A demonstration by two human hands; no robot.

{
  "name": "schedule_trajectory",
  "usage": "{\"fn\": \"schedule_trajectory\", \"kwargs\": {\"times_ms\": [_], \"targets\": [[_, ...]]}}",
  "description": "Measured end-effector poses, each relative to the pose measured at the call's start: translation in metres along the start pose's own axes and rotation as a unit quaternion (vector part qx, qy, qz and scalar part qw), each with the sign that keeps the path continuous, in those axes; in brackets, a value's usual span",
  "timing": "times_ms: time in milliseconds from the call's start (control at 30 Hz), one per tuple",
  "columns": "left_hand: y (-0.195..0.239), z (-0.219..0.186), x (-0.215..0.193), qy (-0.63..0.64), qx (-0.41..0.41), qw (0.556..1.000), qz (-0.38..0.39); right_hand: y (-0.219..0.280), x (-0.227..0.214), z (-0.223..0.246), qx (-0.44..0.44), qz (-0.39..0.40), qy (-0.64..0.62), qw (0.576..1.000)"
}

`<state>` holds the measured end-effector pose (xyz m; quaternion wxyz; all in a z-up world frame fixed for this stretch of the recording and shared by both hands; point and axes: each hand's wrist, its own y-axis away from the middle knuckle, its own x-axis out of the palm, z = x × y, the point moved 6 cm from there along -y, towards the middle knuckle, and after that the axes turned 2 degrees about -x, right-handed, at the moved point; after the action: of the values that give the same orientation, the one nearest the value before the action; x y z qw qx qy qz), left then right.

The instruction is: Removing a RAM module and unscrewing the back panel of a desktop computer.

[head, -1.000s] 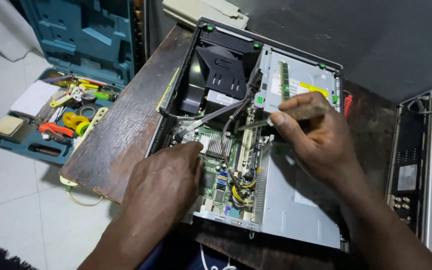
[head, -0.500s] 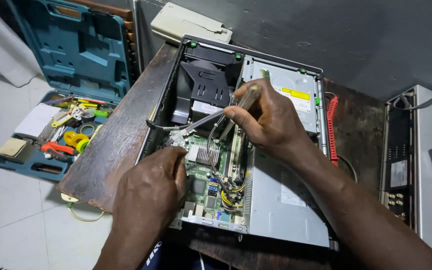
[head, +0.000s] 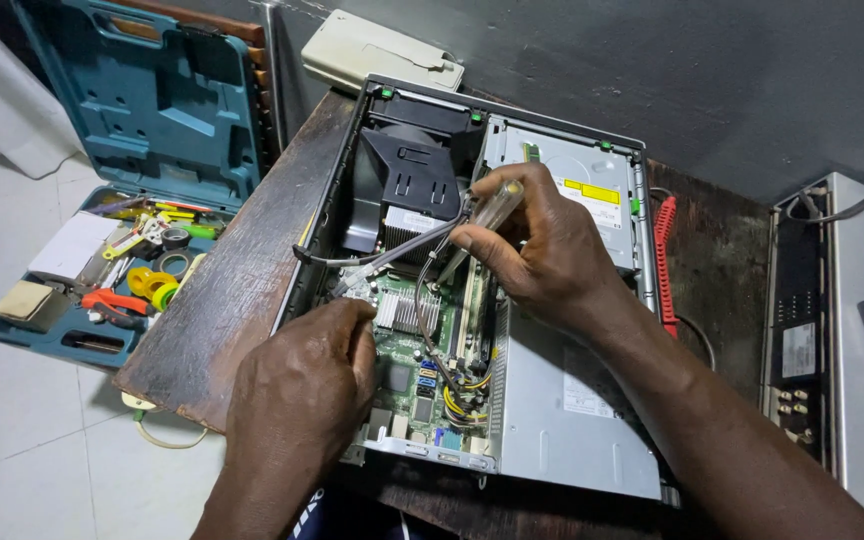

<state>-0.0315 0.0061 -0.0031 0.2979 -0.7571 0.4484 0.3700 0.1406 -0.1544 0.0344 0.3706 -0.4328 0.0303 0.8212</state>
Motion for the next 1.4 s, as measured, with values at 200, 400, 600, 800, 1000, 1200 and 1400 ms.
{"fn": "schedule_trajectory", "kwargs": {"times_ms": [200,400,600,800,1000,1200,1400], "targets": [[-0.002,-0.007,-0.009,-0.057,0.09,0.994,-0.035,0.003,-0.004,0.003,-0.037,-0.03,0.058,0.997],[-0.043,-0.017,0.011,-0.197,0.106,0.974,0.025,-0.008,-0.001,0.017,-0.069,-0.017,0.161,0.984],[-0.061,-0.014,0.03,-0.196,0.067,0.97,0.126,-0.031,-0.002,0.027,0.059,0.066,0.208,0.974],[-0.051,-0.011,0.019,-0.099,0.134,0.986,-0.033,-0.037,-0.001,0.031,0.051,0.162,0.198,0.965],[-0.051,-0.016,0.018,-0.096,0.138,0.985,-0.039,-0.042,-0.012,0.026,-0.029,0.24,0.184,0.953],[-0.053,-0.01,0.018,-0.093,0.144,0.982,-0.074,-0.047,-0.01,0.029,0.011,0.22,0.264,0.939],[-0.05,-0.013,0.015,-0.071,0.146,0.984,-0.073,-0.041,-0.014,0.036,0.018,0.165,0.296,0.941]]}}
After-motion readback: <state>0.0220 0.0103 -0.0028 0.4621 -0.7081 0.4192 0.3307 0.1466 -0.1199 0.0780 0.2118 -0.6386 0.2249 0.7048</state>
